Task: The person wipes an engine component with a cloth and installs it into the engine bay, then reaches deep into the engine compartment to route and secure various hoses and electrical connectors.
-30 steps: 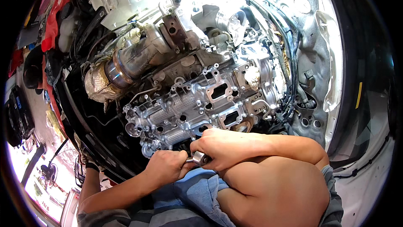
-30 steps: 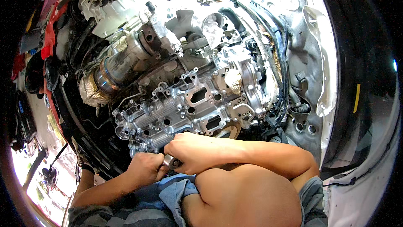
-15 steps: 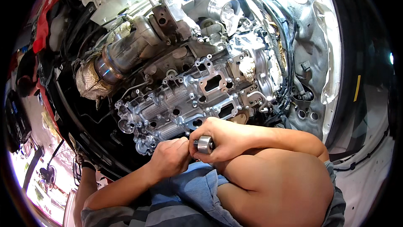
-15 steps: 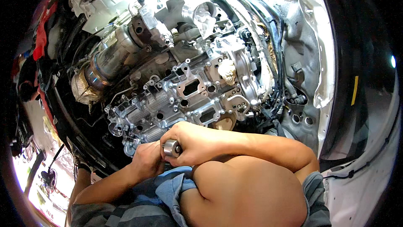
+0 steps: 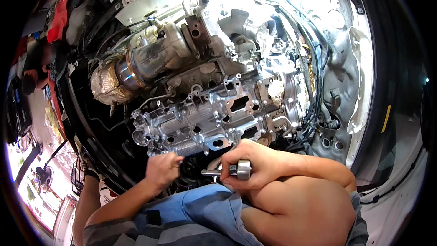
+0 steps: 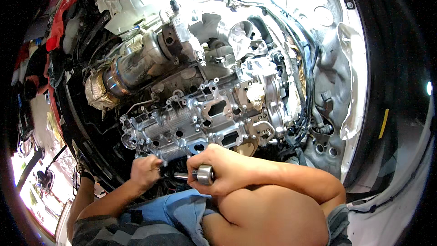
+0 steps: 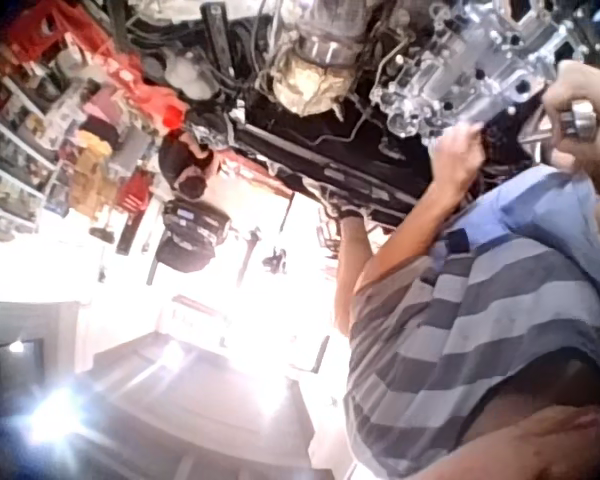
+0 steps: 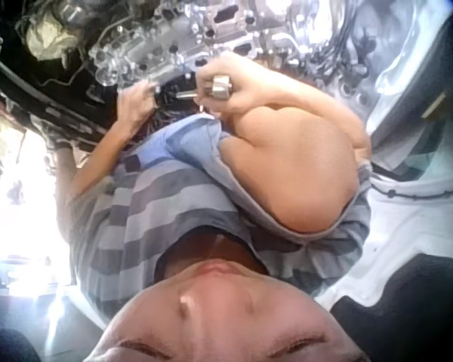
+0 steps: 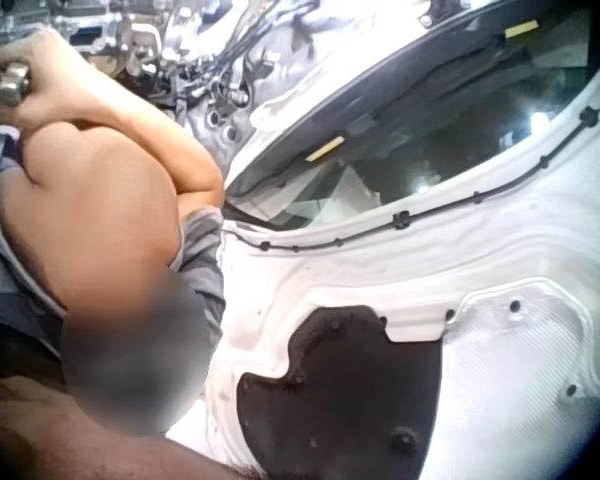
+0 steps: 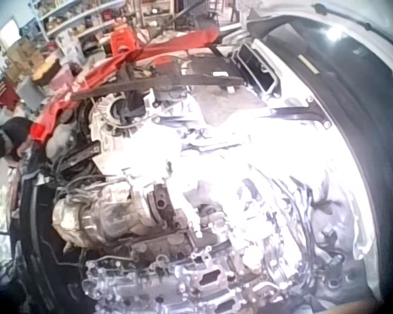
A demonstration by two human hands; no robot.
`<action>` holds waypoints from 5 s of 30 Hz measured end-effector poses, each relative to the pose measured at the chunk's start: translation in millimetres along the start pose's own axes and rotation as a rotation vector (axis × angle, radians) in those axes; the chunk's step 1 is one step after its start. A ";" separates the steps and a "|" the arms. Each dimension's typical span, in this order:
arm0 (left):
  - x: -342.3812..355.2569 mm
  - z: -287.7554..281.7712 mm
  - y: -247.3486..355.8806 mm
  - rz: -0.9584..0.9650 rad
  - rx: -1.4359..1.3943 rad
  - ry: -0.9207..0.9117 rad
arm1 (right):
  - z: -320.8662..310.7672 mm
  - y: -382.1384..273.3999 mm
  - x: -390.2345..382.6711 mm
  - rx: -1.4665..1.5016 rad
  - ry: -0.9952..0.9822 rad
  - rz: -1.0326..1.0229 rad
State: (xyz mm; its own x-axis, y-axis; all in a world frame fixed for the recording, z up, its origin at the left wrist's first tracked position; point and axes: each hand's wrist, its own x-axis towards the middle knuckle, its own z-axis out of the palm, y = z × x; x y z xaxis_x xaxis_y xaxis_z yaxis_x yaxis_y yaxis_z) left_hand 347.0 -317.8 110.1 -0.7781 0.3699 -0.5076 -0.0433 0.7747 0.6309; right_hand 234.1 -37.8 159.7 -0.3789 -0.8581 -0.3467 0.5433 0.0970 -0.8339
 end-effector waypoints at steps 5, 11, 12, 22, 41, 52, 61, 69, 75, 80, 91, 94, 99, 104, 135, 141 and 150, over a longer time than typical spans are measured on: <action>-0.5 -39.1 11.5 -0.071 -0.166 -0.204 | -2.3 -2.0 29.5 -0.286 -0.123 0.171; 37.3 -9.9 37.2 0.253 -0.242 -0.128 | -6.5 25.3 22.1 -0.286 -0.056 0.125; 40.1 -7.4 35.3 0.280 -0.229 -0.115 | -6.0 28.6 21.0 -0.269 -0.006 0.059; 59.8 23.4 16.8 0.177 0.351 0.035 | -29.0 36.8 -25.1 0.080 0.695 0.413; 98.2 -65.2 86.1 -0.104 -0.878 -0.095 | -5.6 71.7 -77.8 0.354 1.093 0.130; 101.9 -1.0 163.0 0.247 -0.747 -0.004 | -20.6 15.9 -82.4 0.191 0.654 -0.046; 112.6 -8.5 182.2 0.181 -0.692 -0.155 | -23.0 16.8 -97.5 0.168 0.625 -0.168; 147.2 -14.7 206.9 -0.152 -1.198 -0.672 | -47.3 12.6 -115.4 0.174 0.641 -0.208; 162.1 8.3 235.6 -0.086 -0.952 -0.212 | -59.3 22.2 -119.2 0.033 0.799 -0.272; 173.5 20.2 245.7 -0.218 -1.077 -0.199 | -58.4 33.0 -117.2 0.083 0.994 -0.348; 164.8 6.5 204.6 -0.102 -1.086 -0.357 | -62.2 23.1 -114.5 -0.003 0.765 -0.173; 155.2 -4.8 192.2 -0.130 -1.179 -0.373 | -49.4 12.7 -101.5 0.134 0.789 -0.205; 138.9 -33.8 176.1 -0.181 -1.187 -0.287 | -38.8 -10.9 -75.8 0.229 0.702 -0.184; 124.3 -71.1 79.4 -0.273 -1.294 0.151 | -36.6 -30.5 -34.1 -0.051 0.601 -0.201; 189.0 21.3 85.1 0.310 -0.269 0.515 | -215.1 77.4 -52.7 -0.285 0.965 0.066; 230.2 42.8 109.8 0.298 -0.003 0.562 | -219.5 67.9 -43.6 -0.295 0.812 0.022; 238.8 48.7 113.0 0.255 0.143 0.520 | -221.7 82.7 -38.9 -0.336 0.856 0.020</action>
State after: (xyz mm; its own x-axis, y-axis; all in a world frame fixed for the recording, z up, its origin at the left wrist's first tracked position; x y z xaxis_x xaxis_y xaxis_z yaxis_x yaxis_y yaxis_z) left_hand 186.7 -116.9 31.6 -0.9591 0.2818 0.0263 0.2422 0.7693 0.5912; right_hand 127.6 115.4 9.1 -0.8699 -0.2012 -0.4502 0.3601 0.3645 -0.8588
